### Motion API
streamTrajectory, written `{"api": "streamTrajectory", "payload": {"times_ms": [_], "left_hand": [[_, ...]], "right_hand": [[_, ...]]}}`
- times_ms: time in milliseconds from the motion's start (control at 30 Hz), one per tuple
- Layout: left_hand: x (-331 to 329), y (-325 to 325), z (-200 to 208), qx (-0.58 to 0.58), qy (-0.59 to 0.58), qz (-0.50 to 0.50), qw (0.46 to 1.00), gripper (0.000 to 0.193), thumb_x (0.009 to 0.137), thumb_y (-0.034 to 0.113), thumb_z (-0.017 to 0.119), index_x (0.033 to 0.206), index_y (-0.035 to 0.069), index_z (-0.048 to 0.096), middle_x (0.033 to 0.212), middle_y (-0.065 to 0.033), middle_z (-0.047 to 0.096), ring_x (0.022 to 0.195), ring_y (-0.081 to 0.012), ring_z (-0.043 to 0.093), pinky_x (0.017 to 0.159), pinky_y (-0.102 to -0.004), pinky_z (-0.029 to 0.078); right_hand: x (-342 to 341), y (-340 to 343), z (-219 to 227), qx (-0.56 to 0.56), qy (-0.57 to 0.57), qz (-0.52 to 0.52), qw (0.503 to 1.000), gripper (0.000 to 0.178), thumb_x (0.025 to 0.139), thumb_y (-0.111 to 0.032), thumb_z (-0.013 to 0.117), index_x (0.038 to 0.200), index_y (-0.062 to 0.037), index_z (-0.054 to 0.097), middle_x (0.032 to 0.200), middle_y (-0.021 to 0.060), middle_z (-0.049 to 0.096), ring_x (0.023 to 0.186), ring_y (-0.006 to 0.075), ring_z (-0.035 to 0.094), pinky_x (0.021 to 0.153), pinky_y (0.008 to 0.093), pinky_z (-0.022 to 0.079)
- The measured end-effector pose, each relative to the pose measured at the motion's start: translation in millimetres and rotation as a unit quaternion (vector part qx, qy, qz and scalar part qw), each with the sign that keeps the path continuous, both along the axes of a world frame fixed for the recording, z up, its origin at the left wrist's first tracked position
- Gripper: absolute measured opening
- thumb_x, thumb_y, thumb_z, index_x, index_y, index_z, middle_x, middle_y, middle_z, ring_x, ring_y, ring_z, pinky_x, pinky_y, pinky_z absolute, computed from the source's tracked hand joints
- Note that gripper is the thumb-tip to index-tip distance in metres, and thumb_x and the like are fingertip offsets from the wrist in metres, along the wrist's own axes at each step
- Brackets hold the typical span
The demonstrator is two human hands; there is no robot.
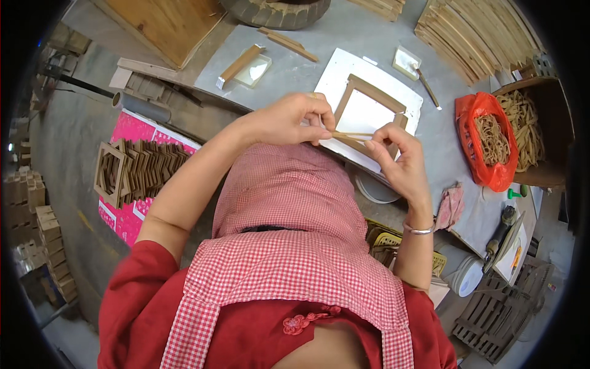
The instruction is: Assembling small square wooden frames using glue and a jig on a workbench.
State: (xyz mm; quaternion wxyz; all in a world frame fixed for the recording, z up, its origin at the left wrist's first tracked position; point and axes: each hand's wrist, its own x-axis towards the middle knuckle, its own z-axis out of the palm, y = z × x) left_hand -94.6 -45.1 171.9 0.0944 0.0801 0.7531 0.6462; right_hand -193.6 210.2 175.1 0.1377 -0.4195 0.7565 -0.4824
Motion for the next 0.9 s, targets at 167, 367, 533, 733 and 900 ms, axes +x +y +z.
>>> {"api": "streamTrajectory", "payload": {"times_ms": [167, 367, 533, 733, 900], "left_hand": [[6, -6, -19, -0.297, 0.176, 0.003, 0.939, 0.009, 0.085, 0.007, 0.074, 0.091, 0.002, 0.07, 0.101, -0.0084, 0.064, 0.098, -0.0216, 0.065, 0.086, -0.0372, 0.052], [7, 17, -45, -0.406, 0.294, 0.044, 0.864, 0.01, 0.082, 0.007, 0.076, 0.089, 0.003, 0.07, 0.105, -0.0091, 0.065, 0.111, -0.0268, 0.062, 0.103, -0.0401, 0.046], [10, 34, -43, -0.312, 0.193, 0.166, 0.915, 0.011, 0.081, 0.005, 0.074, 0.09, 0.002, 0.07, 0.108, -0.0067, 0.066, 0.104, -0.0303, 0.065, 0.095, -0.0412, 0.051], [19, 48, -50, -0.418, 0.296, 0.158, 0.844, 0.016, 0.082, 0.001, 0.068, 0.096, 0.004, 0.074, 0.103, -0.0068, 0.07, 0.098, -0.0284, 0.069, 0.096, -0.0411, 0.054], [22, 54, -55, -0.431, 0.313, 0.203, 0.822, 0.02, 0.081, 0.0, 0.068, 0.098, 0.006, 0.076, 0.099, -0.0049, 0.073, 0.094, -0.0226, 0.071, 0.103, -0.0439, 0.052]], "right_hand": [[11, -12, -19, 0.049, 0.084, 0.047, 0.994, 0.013, 0.083, 0.001, 0.072, 0.084, 0.0013, 0.059, 0.089, 0.0135, 0.059, 0.088, 0.0311, 0.06, 0.076, 0.0384, 0.05], [18, -21, -29, 0.059, 0.208, 0.048, 0.975, 0.01, 0.08, 0.003, 0.07, 0.083, 0.0026, 0.061, 0.095, 0.0133, 0.057, 0.091, 0.0321, 0.057, 0.079, 0.0412, 0.05], [20, -20, -31, 0.058, 0.204, 0.043, 0.976, 0.009, 0.079, 0.003, 0.07, 0.083, 0.0031, 0.062, 0.095, 0.013, 0.057, 0.091, 0.032, 0.057, 0.081, 0.0419, 0.05], [24, -16, -29, 0.035, 0.205, 0.011, 0.978, 0.011, 0.082, -0.002, 0.074, 0.08, 0.0021, 0.064, 0.093, 0.0126, 0.057, 0.088, 0.0313, 0.056, 0.079, 0.0416, 0.049], [22, 52, -42, 0.069, 0.271, -0.122, 0.952, 0.009, 0.083, -0.004, 0.077, 0.083, 0.0001, 0.069, 0.08, 0.012, 0.055, 0.08, 0.0287, 0.056, 0.07, 0.0407, 0.045]]}}
